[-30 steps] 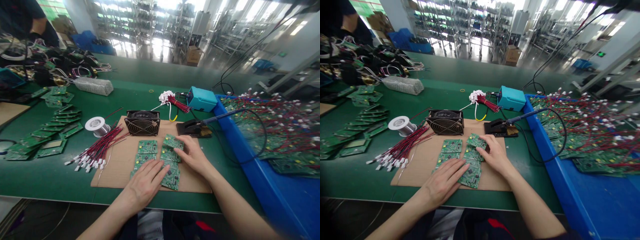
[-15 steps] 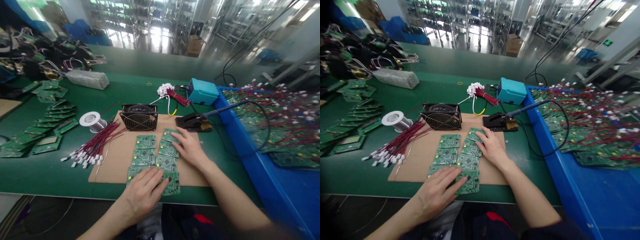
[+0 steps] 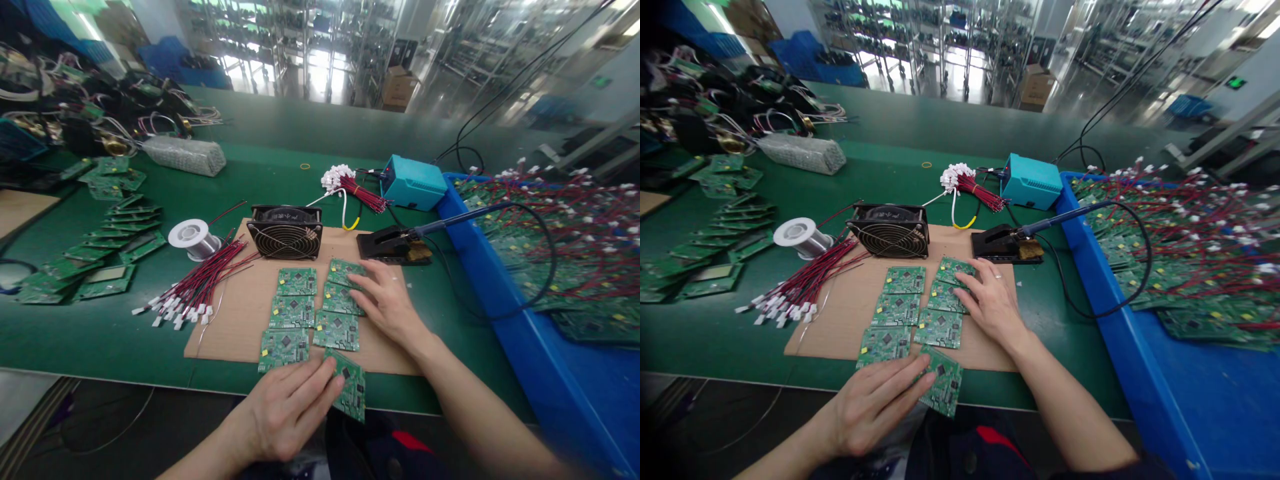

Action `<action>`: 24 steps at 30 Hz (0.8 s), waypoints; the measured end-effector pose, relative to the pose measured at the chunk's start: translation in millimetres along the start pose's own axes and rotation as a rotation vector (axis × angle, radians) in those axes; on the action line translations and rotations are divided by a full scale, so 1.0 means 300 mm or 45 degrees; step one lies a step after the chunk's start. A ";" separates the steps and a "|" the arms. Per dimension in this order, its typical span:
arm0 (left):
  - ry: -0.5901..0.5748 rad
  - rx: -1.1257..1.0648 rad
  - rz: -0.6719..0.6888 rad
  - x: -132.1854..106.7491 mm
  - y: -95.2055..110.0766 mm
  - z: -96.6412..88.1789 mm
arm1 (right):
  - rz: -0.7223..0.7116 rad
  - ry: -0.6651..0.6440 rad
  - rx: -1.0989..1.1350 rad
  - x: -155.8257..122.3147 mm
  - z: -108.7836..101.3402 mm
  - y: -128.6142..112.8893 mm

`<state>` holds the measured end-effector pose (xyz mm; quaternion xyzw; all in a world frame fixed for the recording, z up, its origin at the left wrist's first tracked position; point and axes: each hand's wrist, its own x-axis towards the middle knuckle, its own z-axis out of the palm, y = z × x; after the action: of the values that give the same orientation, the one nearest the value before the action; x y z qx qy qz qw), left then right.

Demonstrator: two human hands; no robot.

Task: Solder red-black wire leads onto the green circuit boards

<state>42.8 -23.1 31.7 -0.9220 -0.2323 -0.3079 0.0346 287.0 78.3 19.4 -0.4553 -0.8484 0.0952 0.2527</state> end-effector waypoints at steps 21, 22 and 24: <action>0.354 0.494 -0.856 -0.226 -0.237 -0.058 | -0.414 -0.138 -0.048 0.040 0.043 -0.143; 0.318 0.552 -0.857 -0.222 -0.244 -0.056 | -0.441 -0.142 -0.040 0.066 0.071 -0.160; 0.203 0.665 -0.858 -0.210 -0.262 -0.054 | -0.521 -0.137 -0.054 0.099 0.130 -0.185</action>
<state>-45.8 17.7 1.9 -0.7283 -0.5869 -0.3033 0.1821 213.2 74.0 18.0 -0.2730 -0.9372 0.0483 0.2115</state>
